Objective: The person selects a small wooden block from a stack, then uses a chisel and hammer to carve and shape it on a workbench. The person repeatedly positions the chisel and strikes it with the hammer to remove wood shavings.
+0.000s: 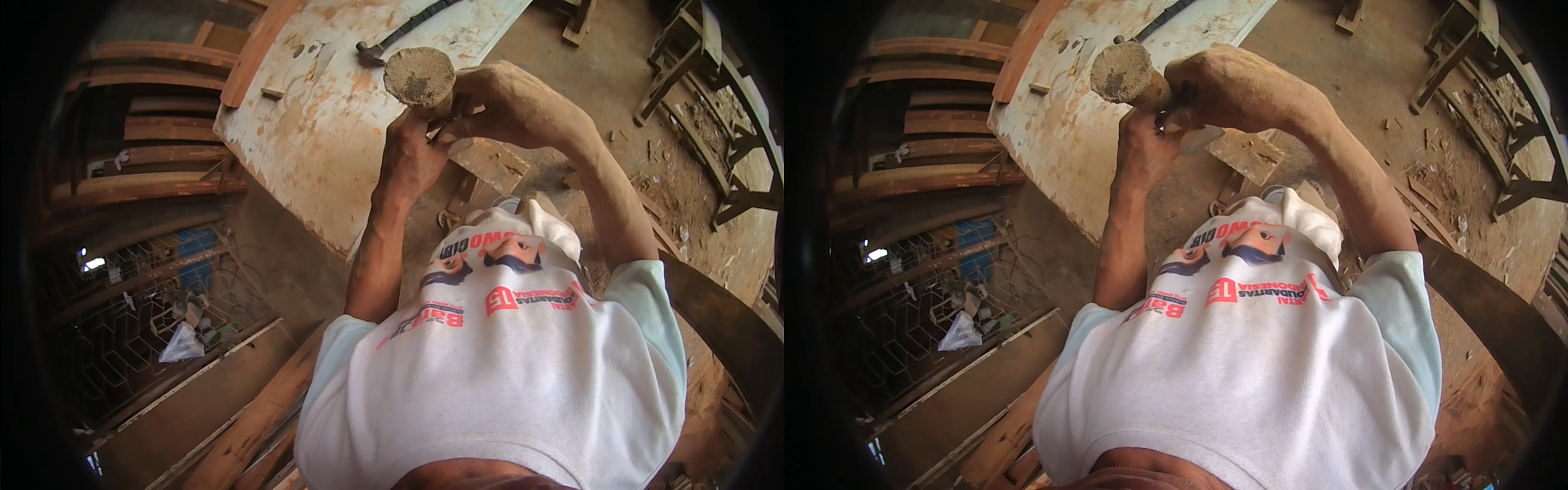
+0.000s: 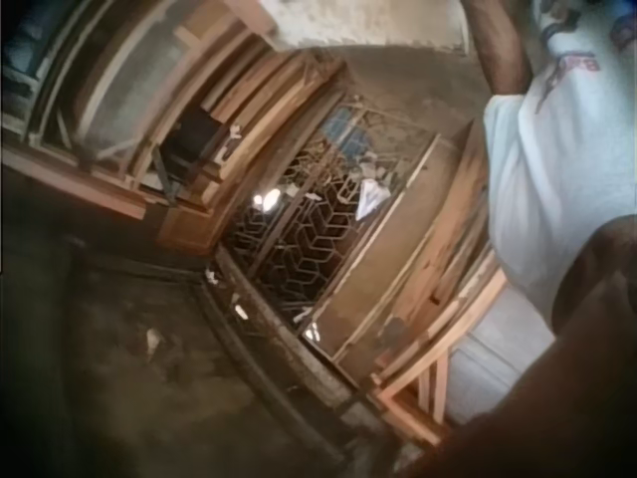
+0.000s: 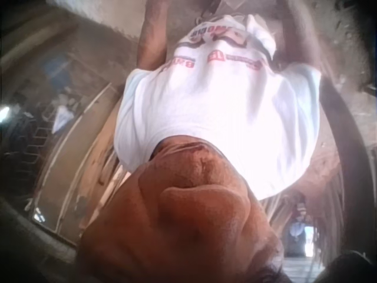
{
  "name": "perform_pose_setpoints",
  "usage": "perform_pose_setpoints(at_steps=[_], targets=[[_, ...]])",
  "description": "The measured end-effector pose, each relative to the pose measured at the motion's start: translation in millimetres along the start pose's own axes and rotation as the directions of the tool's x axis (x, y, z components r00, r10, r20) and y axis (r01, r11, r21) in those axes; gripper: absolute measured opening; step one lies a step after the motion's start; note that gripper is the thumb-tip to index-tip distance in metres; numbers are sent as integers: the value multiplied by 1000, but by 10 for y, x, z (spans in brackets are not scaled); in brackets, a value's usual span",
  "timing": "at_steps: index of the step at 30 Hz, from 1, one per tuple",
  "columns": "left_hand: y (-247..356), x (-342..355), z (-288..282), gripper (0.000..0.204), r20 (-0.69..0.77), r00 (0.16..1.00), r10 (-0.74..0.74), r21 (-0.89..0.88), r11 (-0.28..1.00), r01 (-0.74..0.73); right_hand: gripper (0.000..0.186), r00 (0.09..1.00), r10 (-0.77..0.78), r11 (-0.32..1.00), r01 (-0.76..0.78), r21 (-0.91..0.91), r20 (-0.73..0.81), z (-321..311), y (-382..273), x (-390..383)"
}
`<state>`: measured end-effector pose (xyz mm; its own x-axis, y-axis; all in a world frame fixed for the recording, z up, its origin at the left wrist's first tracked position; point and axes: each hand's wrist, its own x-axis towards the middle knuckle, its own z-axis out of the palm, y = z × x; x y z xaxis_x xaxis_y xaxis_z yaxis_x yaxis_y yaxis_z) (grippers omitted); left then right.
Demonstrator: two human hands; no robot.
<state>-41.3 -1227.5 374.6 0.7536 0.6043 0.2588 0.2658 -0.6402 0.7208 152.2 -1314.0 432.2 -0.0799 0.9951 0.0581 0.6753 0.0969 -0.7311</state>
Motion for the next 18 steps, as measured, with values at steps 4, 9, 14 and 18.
perform_pose_setpoints(at_steps=[4, 9, 14, 18], targets=[[-146, -40, 29, 42, 74, 995, -61, -106, 992, 68, 61, 998, -38, 978, 47, 205, -48, -286, 429, 58], [-19, -35, -13, 39, -8, 1000, -27, -93, 995, 26, 57, 980, 80, 996, -72, 51, -182, -166, 1286, 751], [84, -14, -21, 36, -11, 996, -94, -109, 990, 92, 54, 921, -123, 962, 19, -271, -370, 303, 1976, 1692], [81, -26, 25, 35, -26, 998, -49, -38, 998, 48, 68, 931, -146, 862, -47, -504, -335, 648, 2345, 2213]])
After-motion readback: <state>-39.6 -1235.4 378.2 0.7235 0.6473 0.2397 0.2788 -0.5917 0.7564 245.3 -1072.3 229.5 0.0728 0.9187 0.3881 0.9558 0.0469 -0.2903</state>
